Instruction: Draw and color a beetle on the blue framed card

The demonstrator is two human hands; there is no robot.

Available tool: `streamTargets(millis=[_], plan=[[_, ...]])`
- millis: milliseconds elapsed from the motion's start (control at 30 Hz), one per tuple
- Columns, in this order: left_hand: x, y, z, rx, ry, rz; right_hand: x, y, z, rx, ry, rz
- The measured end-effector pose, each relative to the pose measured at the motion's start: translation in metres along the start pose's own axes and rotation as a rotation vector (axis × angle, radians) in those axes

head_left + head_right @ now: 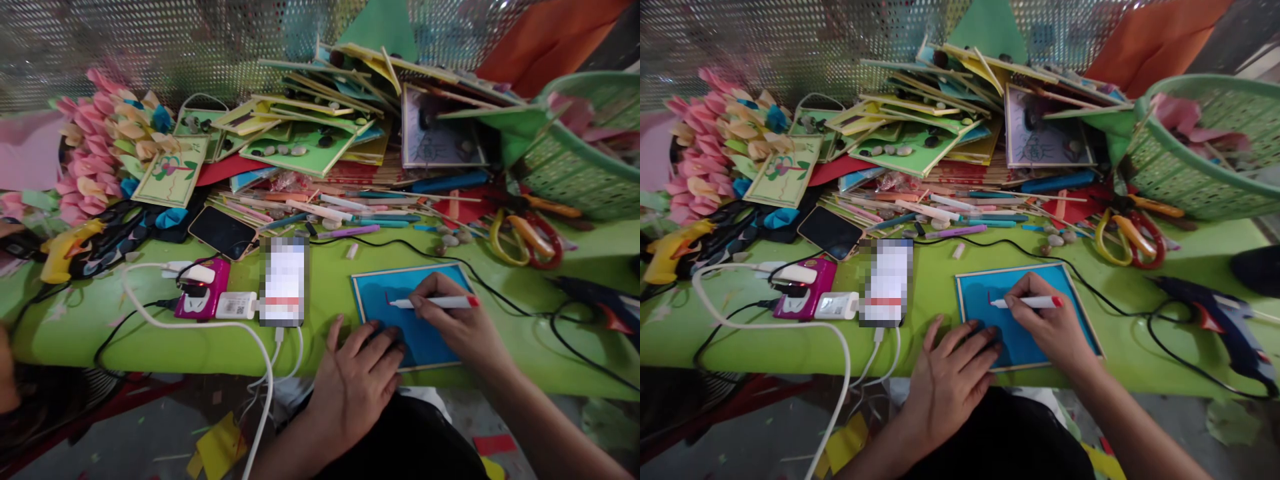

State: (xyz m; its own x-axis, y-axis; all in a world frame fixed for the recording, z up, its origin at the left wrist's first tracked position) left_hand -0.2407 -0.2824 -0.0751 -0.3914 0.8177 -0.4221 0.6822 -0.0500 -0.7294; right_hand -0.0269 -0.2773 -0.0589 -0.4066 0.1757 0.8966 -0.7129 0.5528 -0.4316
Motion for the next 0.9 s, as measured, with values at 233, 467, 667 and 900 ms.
streamTargets(millis=[233, 467, 667, 900], plan=[[-0.0008, -0.0009, -0.0011, -0.026, 0.005, 0.002, 0.001, 0.0006, -0.0002, -0.007, -0.004, 0.008], [-0.0007, 0.0003, 0.0023, -0.06, 0.021, -0.013, 0.0028, 0.0009, 0.0021, 0.016, 0.009, -0.019], [-0.0001, 0.0009, 0.005, -0.106, 0.039, -0.021, 0.0011, 0.0011, 0.0022, -0.007, -0.001, 0.017], [-0.0005, -0.0019, 0.0032, -0.181, 0.041, -0.002, 0.0045, 0.001, 0.0042, 0.028, 0.003, -0.031]])
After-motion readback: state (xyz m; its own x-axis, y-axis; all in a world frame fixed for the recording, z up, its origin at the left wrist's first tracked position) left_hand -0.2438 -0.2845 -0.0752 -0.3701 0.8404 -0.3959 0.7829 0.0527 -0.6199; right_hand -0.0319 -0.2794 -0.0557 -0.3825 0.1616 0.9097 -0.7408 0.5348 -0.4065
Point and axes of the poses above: each hand's wrist, its own z-axis away from the middle knuckle, its own y-axis out of the palm, x = y × z, the point moved 5 cm from there along -z, towards the middle knuckle, and after that the axes turned 15 degrees about -x, right-handed, at the moved point
